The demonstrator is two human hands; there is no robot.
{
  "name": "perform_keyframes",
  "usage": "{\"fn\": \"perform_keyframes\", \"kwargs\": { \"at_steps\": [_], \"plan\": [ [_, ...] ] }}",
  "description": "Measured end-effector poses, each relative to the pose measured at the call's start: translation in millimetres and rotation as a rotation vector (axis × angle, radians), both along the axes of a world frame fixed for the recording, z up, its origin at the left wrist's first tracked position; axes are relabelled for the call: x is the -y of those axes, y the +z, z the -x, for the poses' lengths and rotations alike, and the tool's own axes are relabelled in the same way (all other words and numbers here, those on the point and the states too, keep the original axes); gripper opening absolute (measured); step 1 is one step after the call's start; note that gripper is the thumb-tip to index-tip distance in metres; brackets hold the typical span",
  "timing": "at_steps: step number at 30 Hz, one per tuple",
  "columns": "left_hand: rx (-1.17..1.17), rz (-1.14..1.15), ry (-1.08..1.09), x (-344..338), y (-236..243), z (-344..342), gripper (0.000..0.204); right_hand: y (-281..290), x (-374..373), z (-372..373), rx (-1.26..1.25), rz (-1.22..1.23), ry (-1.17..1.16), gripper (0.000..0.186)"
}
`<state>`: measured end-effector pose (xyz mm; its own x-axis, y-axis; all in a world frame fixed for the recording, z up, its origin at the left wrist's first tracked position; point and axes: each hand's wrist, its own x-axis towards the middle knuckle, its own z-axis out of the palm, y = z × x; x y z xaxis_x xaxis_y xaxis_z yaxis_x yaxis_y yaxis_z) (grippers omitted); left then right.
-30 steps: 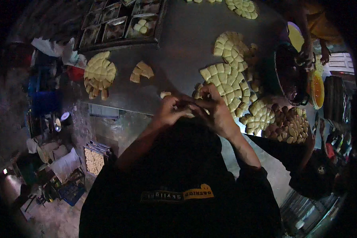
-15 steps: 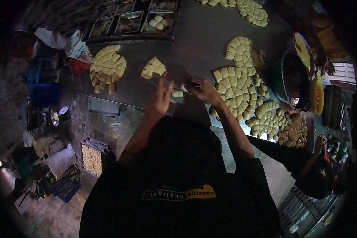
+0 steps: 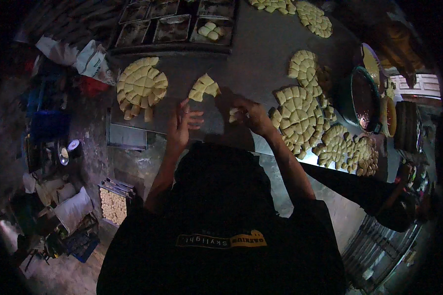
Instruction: The person prepares bread rolls by filling pieces of dough with a dark paste, rolling them into shapes, and placing them into metal baking pans on a table.
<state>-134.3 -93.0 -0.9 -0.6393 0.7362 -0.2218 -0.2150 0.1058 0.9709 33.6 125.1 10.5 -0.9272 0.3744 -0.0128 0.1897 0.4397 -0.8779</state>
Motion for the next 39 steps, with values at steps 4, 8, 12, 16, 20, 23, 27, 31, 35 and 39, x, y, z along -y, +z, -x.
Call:
{"fn": "perform_keyframes", "kwargs": {
  "at_steps": [4,8,12,16,20,23,27,31,35,39],
  "plan": [
    [-0.253,-0.051,-0.044,-4.3,-16.5,12.5,0.034,-4.0,-17.4,14.0,0.036,-0.366,0.129,0.032],
    [-0.582,-0.042,-0.017,-42.8,-4.1,26.3,0.029,-14.1,13.6,63.8,0.051,-0.451,-0.109,0.031],
    [-0.770,0.047,0.054,-80.2,-27.8,38.5,0.033,-30.2,31.2,112.9,0.081,-0.536,-0.258,0.039],
    [-0.845,0.100,-0.049,-95.5,-44.8,46.3,0.044,-16.8,11.9,98.0,0.034,-0.096,-0.111,0.041],
    [-0.862,0.086,-0.076,-93.5,-65.1,52.2,0.043,0.3,7.5,29.9,0.138,0.546,-0.114,0.041],
    [-0.373,0.101,-0.145,-98.4,-2.8,14.3,0.034,45.0,30.1,-11.3,-0.108,0.573,-0.336,0.036],
    [0.143,-0.215,-0.196,-109.4,65.6,-64.7,0.025,93.2,37.0,-35.0,-0.096,-0.002,-0.597,0.037],
    [-0.106,-0.257,-0.292,-130.7,61.6,-95.3,0.027,121.9,21.5,-62.7,-0.125,-0.774,-0.652,0.037],
    [-0.029,-0.250,-0.339,-156.7,80.3,-127.5,0.030,127.1,11.5,-108.8,-0.200,-0.530,-0.731,0.037],
    [-0.733,-0.419,-0.239,-175.4,149.9,-162.5,0.038,146.5,0.0,-151.1,-0.249,0.148,-0.794,0.030]
  ]
}}
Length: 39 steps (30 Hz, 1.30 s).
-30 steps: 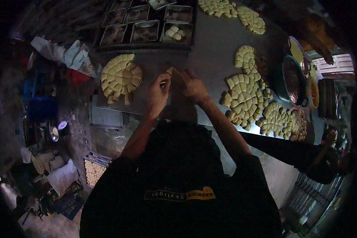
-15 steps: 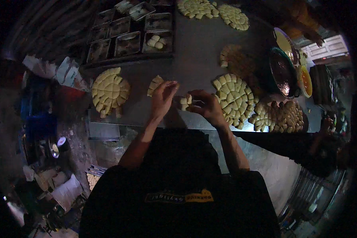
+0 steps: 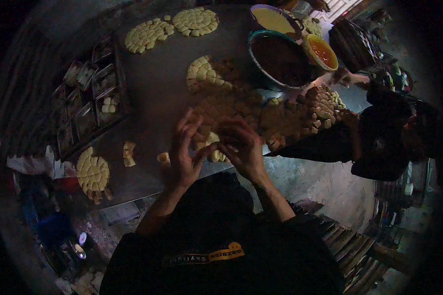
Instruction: The person prepares bread rolls by filling pieces of dough with a dark paste, rolling them into shapes, and placing them into metal baking pans on a table.
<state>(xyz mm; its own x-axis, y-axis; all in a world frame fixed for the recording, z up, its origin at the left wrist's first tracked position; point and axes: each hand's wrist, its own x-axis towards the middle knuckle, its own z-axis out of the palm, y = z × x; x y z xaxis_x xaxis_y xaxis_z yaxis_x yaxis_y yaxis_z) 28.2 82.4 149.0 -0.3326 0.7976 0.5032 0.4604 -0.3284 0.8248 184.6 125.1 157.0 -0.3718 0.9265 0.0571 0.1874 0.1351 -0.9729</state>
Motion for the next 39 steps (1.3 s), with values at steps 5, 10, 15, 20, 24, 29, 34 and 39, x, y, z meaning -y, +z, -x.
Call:
{"fn": "perform_keyframes", "kwargs": {
  "at_steps": [5,10,15,20,24,29,34,39],
  "plan": [
    [-0.448,-0.193,-0.437,-16.2,-11.2,-15.1,0.045,-46.1,18.0,-50.3,-0.334,0.402,0.152,0.043],
    [-0.017,-0.334,-0.602,-36.9,-21.7,-41.5,0.051,-54.0,5.3,-64.6,-0.555,0.481,0.377,0.035],
    [0.140,-0.172,-0.535,-31.9,-46.0,-70.2,0.058,-19.6,-33.2,-77.7,-0.465,0.581,0.568,0.018],
    [0.205,0.185,-0.321,-34.8,-65.4,-68.2,0.074,-58.7,-201.7,-131.7,0.039,-0.201,0.274,0.034],
    [0.447,0.364,-0.284,-12.4,-98.3,-46.8,0.089,-24.6,-278.4,-155.0,1.034,-0.672,0.184,0.031],
    [0.606,0.229,-0.184,-3.0,-67.3,-32.1,0.092,-86.3,-341.2,-165.9,1.409,-0.541,0.470,0.033],
    [0.756,0.237,-0.192,19.6,-76.1,-5.6,0.091,-20.2,-293.9,-145.7,1.275,-0.521,0.326,0.034],
    [0.723,0.210,-0.187,27.3,-77.9,2.6,0.083,-66.1,-313.2,-174.4,1.030,-0.375,0.258,0.032]
  ]
}}
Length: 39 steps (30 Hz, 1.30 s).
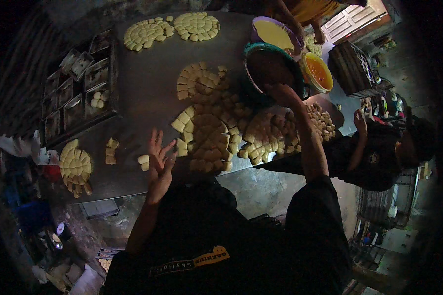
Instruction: The person prepares bread rolls by filling pieces of dough with a dark paste, rolling them into shapes, and placing them into metal baking pans on a table.
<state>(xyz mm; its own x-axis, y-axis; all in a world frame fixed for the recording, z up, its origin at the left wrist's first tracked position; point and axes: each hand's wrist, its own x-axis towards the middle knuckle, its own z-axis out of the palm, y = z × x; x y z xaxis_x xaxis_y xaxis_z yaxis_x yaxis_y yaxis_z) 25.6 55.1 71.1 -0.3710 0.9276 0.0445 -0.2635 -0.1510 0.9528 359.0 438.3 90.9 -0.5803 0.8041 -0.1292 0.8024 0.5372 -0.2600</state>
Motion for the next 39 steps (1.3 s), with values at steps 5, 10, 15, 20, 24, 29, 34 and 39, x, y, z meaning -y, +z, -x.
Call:
{"fn": "perform_keyframes", "kwargs": {
  "at_steps": [5,10,15,20,24,29,34,39],
  "plan": [
    [0.046,0.065,-0.189,6.3,3.9,15.2,0.051,23.6,20.7,32.1,-0.021,0.048,-0.023,0.036],
    [0.165,-0.024,-0.170,-0.2,14.9,18.8,0.035,68.2,149.3,149.0,-0.425,0.625,-0.147,0.050],
    [0.247,0.133,-0.064,14.5,-12.4,43.5,0.028,96.3,280.0,233.3,-0.647,0.893,-0.082,0.044],
    [-0.130,0.045,0.103,37.3,7.9,59.8,0.021,58.7,306.0,260.1,-0.623,0.193,0.238,0.031],
    [0.109,0.017,0.026,34.8,3.5,59.1,0.024,40.8,320.3,265.0,-0.590,0.028,0.271,0.040],
    [0.067,0.047,-0.085,34.4,-30.5,68.4,0.032,64.8,328.3,247.3,-0.586,0.358,0.207,0.036],
    [0.871,0.163,-0.302,36.1,5.3,68.2,0.027,87.8,338.5,222.8,-0.627,0.232,0.370,0.027],
    [0.291,0.244,-0.275,21.9,31.2,50.2,0.026,80.1,329.3,193.0,-0.721,0.472,0.124,0.023]
  ]
}}
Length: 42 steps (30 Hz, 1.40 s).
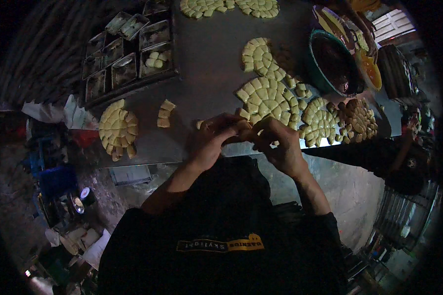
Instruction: The person prepares bread rolls by filling pieces of dough with a dark paste, rolling them into shapes, and placing them into metal baking pans on a table.
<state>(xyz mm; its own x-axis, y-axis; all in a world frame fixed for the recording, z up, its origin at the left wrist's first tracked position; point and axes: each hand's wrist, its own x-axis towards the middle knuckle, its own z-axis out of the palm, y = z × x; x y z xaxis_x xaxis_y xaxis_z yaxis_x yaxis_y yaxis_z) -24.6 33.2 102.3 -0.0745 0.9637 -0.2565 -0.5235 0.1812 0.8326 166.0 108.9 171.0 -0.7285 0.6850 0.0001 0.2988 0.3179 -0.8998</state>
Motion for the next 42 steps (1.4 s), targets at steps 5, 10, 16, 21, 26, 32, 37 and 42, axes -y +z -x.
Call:
{"fn": "perform_keyframes", "kwargs": {
  "at_steps": [5,10,16,21,26,32,37,42],
  "plan": [
    [-0.684,-0.364,-0.021,-3.0,12.4,-16.6,0.022,5.7,-22.0,-11.7,0.111,0.265,0.004,0.013],
    [-0.659,-0.184,0.071,-10.6,-3.3,-29.9,0.019,-5.2,-27.9,-22.1,0.028,-0.234,-0.018,0.028],
    [-0.141,0.110,0.149,-15.4,4.8,-61.9,0.025,-21.7,-49.9,-31.2,0.070,-0.189,0.070,0.033],
    [0.183,0.151,0.049,-18.4,1.0,-54.9,0.029,-28.9,-67.2,-40.2,-0.107,-0.157,0.232,0.024],
    [-0.082,-0.008,-0.171,-14.3,15.5,-48.1,0.044,-32.0,-70.2,-43.7,-0.062,0.190,0.342,0.022],
    [-0.507,-0.022,-0.184,-5.1,0.3,-52.7,0.047,-37.8,-50.6,-29.7,-0.010,0.134,0.266,0.012],
    [0.381,0.077,0.006,15.0,-54.7,-35.6,0.029,-51.1,-18.8,-14.5,-0.066,-0.281,0.268,0.027],
    [0.062,0.239,0.248,48.3,-101.7,-20.6,0.032,-78.8,13.6,4.3,0.068,-0.507,0.460,0.042]
  ]
}}
